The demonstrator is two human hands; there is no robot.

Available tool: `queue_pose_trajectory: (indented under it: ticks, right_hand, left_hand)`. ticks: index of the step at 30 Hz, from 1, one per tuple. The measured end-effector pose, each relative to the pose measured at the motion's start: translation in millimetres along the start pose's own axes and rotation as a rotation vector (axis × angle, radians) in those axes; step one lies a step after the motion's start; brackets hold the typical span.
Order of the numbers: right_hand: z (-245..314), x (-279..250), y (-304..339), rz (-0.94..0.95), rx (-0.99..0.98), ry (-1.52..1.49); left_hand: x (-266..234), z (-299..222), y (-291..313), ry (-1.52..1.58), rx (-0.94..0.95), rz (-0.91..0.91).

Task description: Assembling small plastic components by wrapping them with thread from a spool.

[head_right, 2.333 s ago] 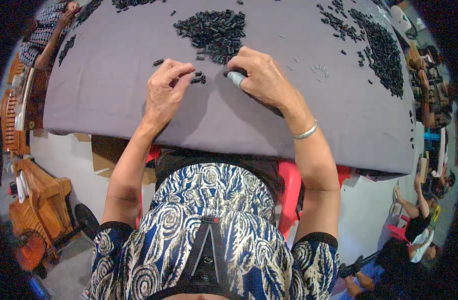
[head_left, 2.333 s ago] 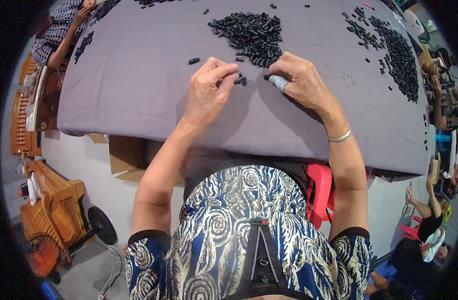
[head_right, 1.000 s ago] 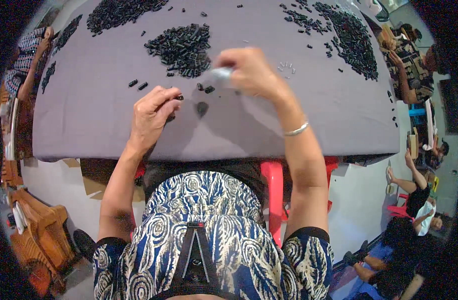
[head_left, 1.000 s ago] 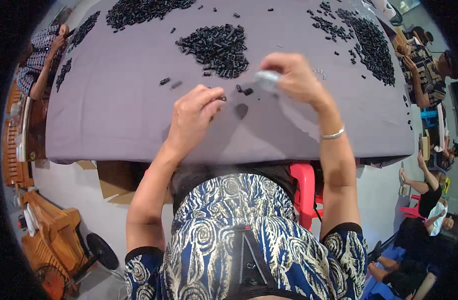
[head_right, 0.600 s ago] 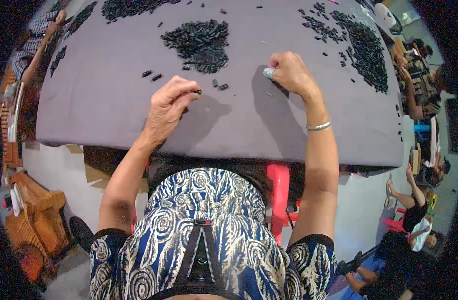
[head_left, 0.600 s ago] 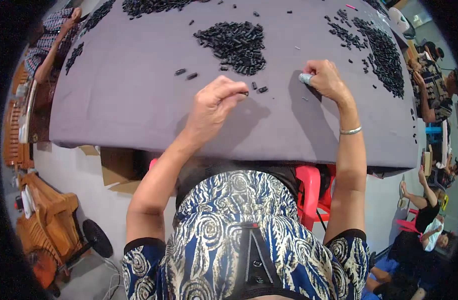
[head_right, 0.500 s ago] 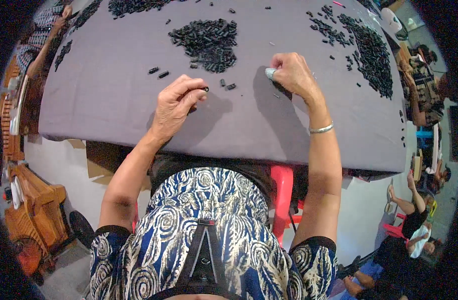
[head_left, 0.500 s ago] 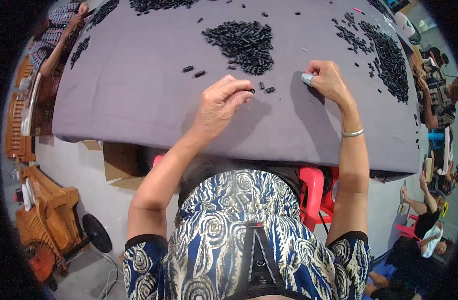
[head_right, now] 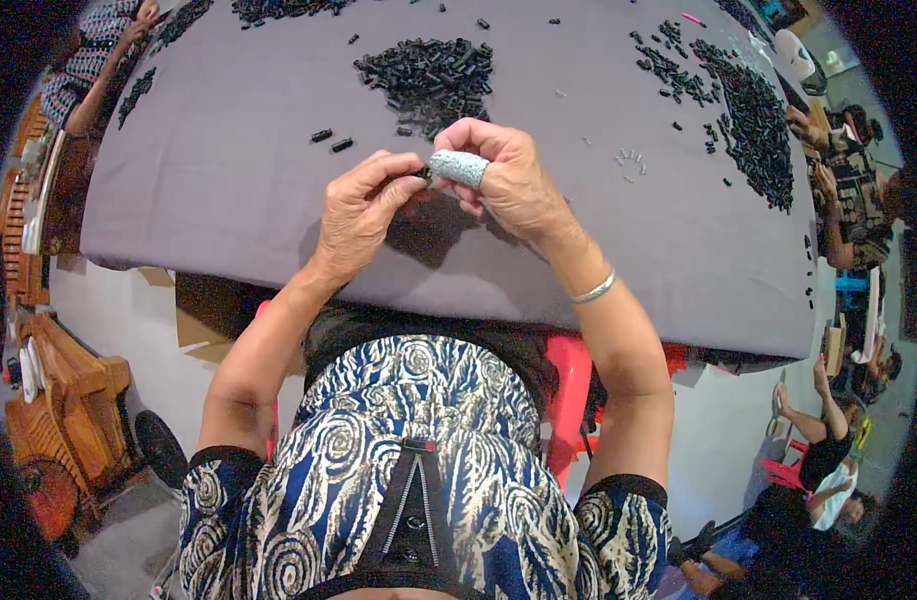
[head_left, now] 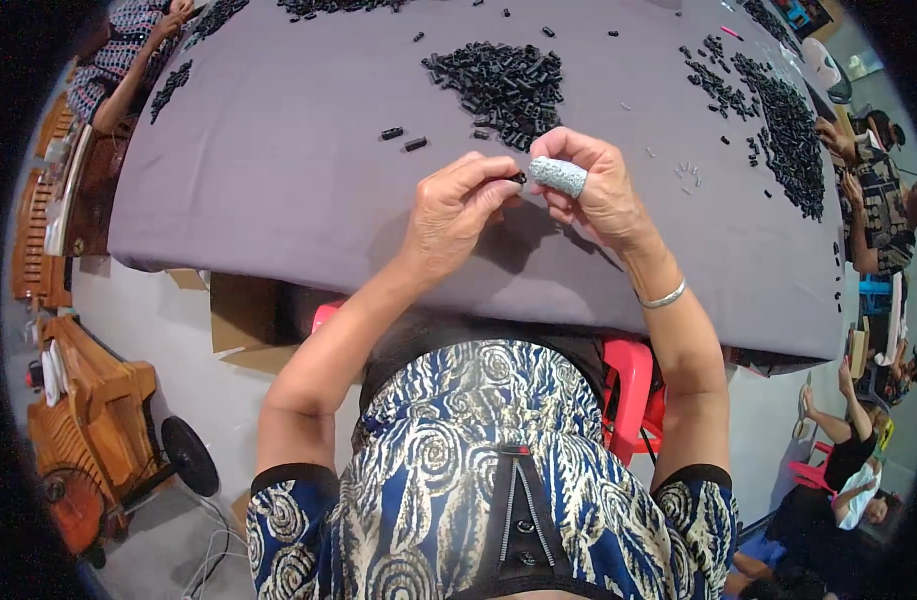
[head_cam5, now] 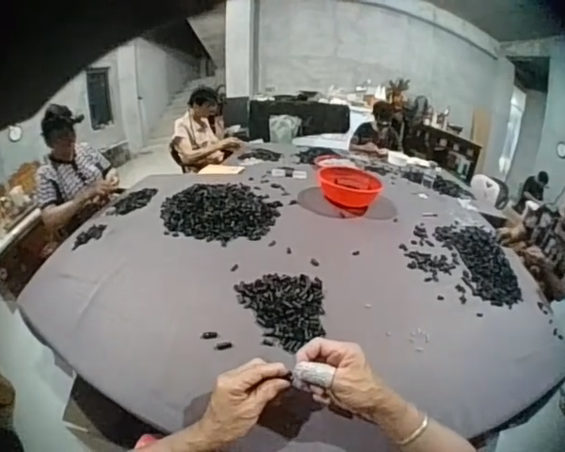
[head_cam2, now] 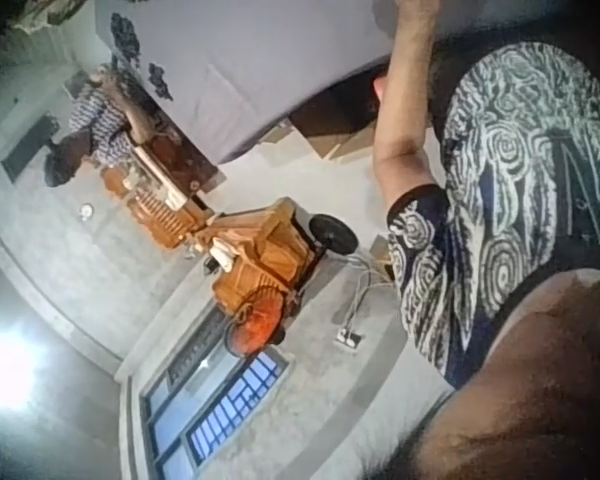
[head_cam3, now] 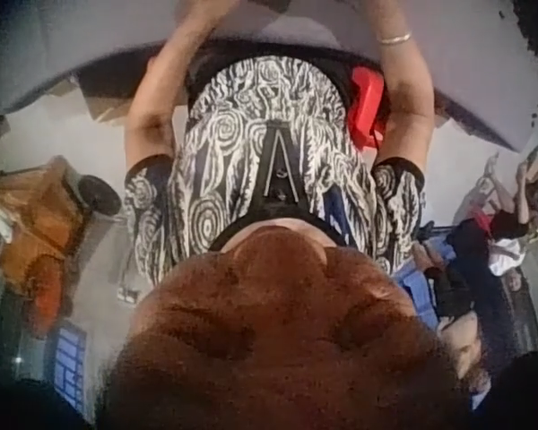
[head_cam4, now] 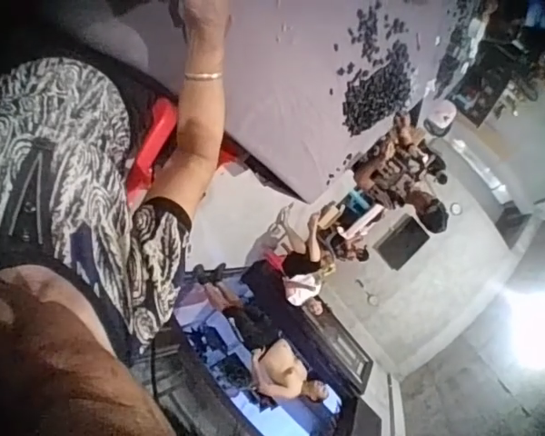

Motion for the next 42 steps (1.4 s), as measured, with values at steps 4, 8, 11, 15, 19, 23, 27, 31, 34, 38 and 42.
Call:
queue_pose_trajectory:
  ticks: [4, 8, 11, 15, 19, 23, 27, 31, 34, 38, 42]
  right_hand:
    - [-3, 2, -1, 0.033, -0.02, 0.015]
    - [-6, 4, 1, 0.052, 0.047, -0.079]
    - [-9, 5, -1, 0.047, 0.051, -0.058]
    - [-18, 8, 2, 0.106, 0.223, -0.131]
    - [-26, 8, 2, 0.181, 0.313, -0.152]
    - [-15, -1, -4, -0.001, 0.166, -0.09]
    - [9, -35, -13, -0.205, -0.082, -0.012]
    - [24, -59, -14, -0.276, -0.222, 0.029]
    - [21, -72, -18, -0.327, -0.186, 0.02]
    - [22, -72, -18, -0.334, -0.204, 0.191]
    - [18, -60, -16, -0.193, -0.183, 0.473]
  left_hand:
    - [-1, 7, 0, -0.01, -0.032, -0.015]
    - [3, 9, 2, -0.031, -0.059, 0.028]
    - [2, 9, 4, -0.024, -0.058, 0.016]
    - [2, 8, 6, -0.041, -0.035, 0.004]
    - [3, 2, 7, -0.062, 0.062, 0.03]
    - [-2, 0, -1, 0.039, 0.0, -0.012]
    - [-34, 4, -19, 0.138, -0.085, -0.186]
    - [-58, 5, -32, 0.123, -0.042, -0.272]
    - [-64, 9, -35, 0.141, -0.029, -0.279]
    - [-67, 20, -36, 0.146, -0.097, -0.294]
    - [-62, 24, -31, 0.123, -0.146, -0.283]
Point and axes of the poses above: each hand's wrist, its own y-axis away from the middle knuckle, its own x-axis out of the palm, z = x × y, the point moved 9 cm from there along -y, towards the middle knuckle, and after that the axes turned 14 degrees about -z, right-handed, at the moved point
